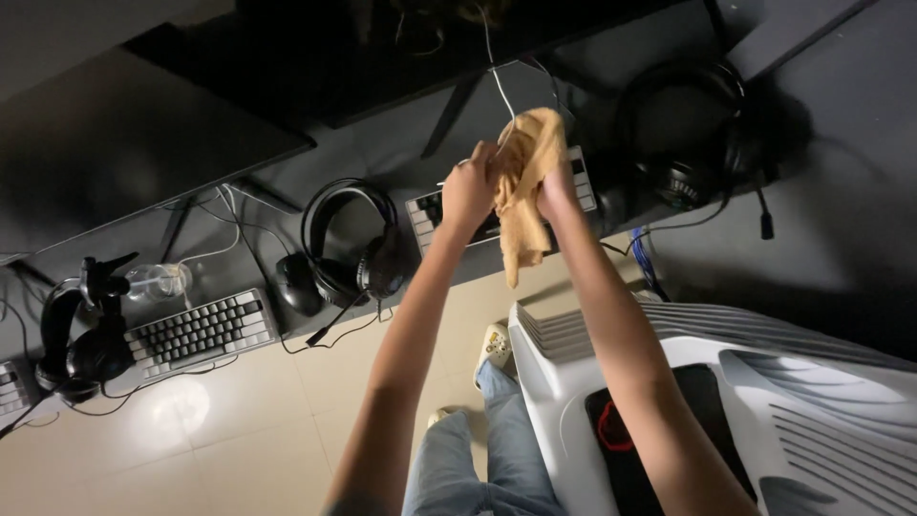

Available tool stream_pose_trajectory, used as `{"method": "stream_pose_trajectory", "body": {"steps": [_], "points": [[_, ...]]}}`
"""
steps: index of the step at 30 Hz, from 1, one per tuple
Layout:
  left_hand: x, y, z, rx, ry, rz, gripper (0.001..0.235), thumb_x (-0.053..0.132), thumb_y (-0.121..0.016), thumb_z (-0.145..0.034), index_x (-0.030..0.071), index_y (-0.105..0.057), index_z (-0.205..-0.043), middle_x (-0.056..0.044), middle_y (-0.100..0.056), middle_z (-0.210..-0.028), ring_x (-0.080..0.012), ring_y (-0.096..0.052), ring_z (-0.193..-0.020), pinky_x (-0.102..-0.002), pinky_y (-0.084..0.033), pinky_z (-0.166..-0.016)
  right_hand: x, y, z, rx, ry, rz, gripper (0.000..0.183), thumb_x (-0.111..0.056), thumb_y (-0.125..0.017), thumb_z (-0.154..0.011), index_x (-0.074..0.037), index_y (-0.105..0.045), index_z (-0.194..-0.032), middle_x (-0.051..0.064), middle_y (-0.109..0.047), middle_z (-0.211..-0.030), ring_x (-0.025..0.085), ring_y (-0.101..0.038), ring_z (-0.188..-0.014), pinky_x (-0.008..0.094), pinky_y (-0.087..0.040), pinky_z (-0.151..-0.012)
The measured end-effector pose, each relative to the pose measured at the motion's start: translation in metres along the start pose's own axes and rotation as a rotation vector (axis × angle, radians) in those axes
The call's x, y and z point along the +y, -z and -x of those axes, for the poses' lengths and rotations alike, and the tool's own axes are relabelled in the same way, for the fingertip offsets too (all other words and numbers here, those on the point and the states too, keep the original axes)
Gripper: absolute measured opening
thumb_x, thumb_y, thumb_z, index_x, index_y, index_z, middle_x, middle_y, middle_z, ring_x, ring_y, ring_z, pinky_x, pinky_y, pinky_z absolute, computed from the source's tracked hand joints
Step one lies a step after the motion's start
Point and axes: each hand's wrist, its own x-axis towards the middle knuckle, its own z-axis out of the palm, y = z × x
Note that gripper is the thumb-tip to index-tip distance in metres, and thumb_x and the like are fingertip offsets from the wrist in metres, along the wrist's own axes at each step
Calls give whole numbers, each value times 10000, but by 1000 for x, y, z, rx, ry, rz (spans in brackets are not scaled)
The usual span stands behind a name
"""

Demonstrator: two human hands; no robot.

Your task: Cleaning a computer keyboard and a pair of headphones with a cloth.

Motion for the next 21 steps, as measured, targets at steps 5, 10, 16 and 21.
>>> {"method": "stream_pose_trajectory", "body": {"steps": [5,10,16,21], "points": [[26,35,30,25,27,46,233,192,-598,-978,132,-596,-1203,-167,-713,-765,-393,-699,-683,-503,-537,-580,21,11,-51,125,-237,-37,483,-449,-475,-1012,-118,-559,-1354,40,-692,-1239,197,-684,-1117,381,-574,-964],[19,35,48,-72,154,146,171,201,-561,-1018,103,-571,-1157,-139,-700,-675,-381,-698,-642,-496,-533,-577,34,-9,-66,66,-234,181,388,-336,-538,-1019,-77,-596,-1302,57,-680,-1163,161,-685,-1015,328,-597,-882],[12,28,59,-47,191,342,219,156,-522,-994,78,-569,-1193,-102,-722,-715,-297,-732,-634,-408,-572,-598,63,-9,-107,205,-199,351,298,-226,-639,-963,-81,-631,-1223,72,-696,-1033,126,-652,-791,276,-560,-633],[10,28,65,-78,268,446,168,156,-483,-1060,82,-608,-1145,-93,-725,-719,-248,-737,-631,-366,-568,-595,77,-5,-150,259,-6,69,311,-56,-698,-889,-72,-652,-1196,48,-712,-972,164,-719,-774,329,-623,-659]]}}
